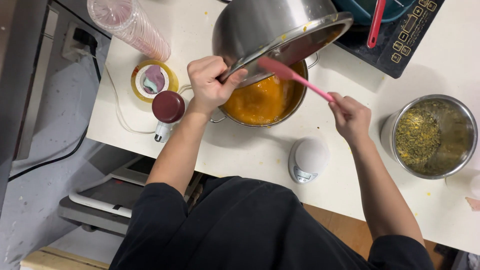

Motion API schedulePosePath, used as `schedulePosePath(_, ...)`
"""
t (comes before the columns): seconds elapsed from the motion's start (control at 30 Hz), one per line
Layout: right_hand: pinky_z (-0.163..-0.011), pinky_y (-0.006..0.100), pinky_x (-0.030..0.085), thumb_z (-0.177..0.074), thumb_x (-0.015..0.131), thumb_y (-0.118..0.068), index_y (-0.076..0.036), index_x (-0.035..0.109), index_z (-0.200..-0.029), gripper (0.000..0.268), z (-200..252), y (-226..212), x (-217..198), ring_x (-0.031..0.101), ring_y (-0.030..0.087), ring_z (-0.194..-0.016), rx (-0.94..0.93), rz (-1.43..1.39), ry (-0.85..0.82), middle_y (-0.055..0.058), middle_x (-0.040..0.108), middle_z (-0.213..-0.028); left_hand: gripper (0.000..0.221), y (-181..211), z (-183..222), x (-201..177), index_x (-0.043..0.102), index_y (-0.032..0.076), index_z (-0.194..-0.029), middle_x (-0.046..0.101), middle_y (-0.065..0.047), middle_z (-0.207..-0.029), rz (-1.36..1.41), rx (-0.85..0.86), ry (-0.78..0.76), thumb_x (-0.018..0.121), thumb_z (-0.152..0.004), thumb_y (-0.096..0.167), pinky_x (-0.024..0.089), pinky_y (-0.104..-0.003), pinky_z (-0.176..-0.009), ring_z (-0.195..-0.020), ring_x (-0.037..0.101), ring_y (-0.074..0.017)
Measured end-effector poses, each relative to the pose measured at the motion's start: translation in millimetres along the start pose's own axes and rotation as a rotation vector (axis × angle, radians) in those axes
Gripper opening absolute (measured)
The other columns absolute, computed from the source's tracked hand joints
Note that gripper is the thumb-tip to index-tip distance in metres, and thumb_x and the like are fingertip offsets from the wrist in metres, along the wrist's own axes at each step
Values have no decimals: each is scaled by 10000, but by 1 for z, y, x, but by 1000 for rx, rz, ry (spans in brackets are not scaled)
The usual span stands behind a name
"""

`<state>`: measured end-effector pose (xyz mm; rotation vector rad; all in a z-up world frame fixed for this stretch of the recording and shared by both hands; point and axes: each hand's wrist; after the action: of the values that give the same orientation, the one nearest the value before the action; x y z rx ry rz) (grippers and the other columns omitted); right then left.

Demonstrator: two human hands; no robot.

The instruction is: Pouring and scraping food ingredients from pots into bowls in a kitchen production area.

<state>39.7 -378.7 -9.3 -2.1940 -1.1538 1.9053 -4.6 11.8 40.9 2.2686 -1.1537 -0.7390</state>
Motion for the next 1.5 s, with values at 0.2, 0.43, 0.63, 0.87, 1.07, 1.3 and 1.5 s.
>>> schedulePosePath(0.2, -573, 371, 463, -1022, 758, -205, -177, 782, -1202, 184, 13, -1, 16, 577, 238, -589, 22, 196, 61, 65, 636, -759, 610, 0, 6, 6, 391, 36, -628, 354, -54, -571, 33, -104, 37, 837, -959, 287, 264, -349, -522, -523, 333, -199)
schedulePosePath(0.43, -574, 359, 476, -976, 741, -225, -207, 775, -1159, 187, 32, -13, 18, 613, 230, -627, -48, 107, -44, 32, 666, -771, 630, -15, 9, 1, 366, 25, -633, 333, -33, -559, -26, -233, 145, 811, -978, 309, 228, -330, -523, -536, 297, -141)
schedulePosePath(0.63, -583, 341, 462, -1016, 724, -201, -194, 770, -1197, 187, 17, -20, 5, 590, 200, -609, 112, 77, 36, 28, 667, -791, 625, -17, 6, 3, 354, 28, -638, 295, 1, -574, 43, -327, 230, 791, -980, 317, 184, -318, -529, -581, 250, -112)
schedulePosePath(0.87, -585, 405, 487, -1058, 682, -231, -201, 734, -1254, 205, -34, -47, -14, 611, 273, -620, 72, 194, 122, 77, 637, -766, 614, -8, 8, 14, 349, 21, -636, 298, 0, -568, 15, -319, 200, 801, -970, 271, 207, -320, -516, -569, 255, -107)
schedulePosePath(1.07, -507, 481, 501, -1061, 551, -272, -222, 677, -1243, 227, -33, -67, 23, 658, 348, -604, 12, 463, -137, 100, 678, -790, 581, 5, 6, 28, 367, 26, -652, 313, 10, -584, 88, -388, 186, 776, -989, 265, 231, -305, -520, -594, 267, -88)
schedulePosePath(1.3, -548, 445, 503, -1024, 669, -300, -252, 745, -1231, 226, -22, -69, 12, 635, 304, -611, -67, 169, -74, 78, 653, -756, 588, -33, 21, 21, 338, 67, -655, 306, 64, -627, 214, -504, 280, 731, -1020, 310, 195, -289, -542, -635, 257, -60)
schedulePosePath(1.5, -578, 403, 493, -1019, 702, -199, -260, 781, -1240, 243, -55, -75, -2, 635, 262, -697, -170, 251, 62, 39, 651, -808, 581, -42, 19, 8, 321, 73, -676, 309, 65, -650, 339, -445, 212, 730, -1027, 292, 177, -284, -569, -653, 246, -59)
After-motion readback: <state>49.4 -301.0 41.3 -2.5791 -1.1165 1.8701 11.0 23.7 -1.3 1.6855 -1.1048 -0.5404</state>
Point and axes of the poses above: each hand's wrist, its own z-axis away from the middle knuckle, its own x-axis out of the palm, y = z × x
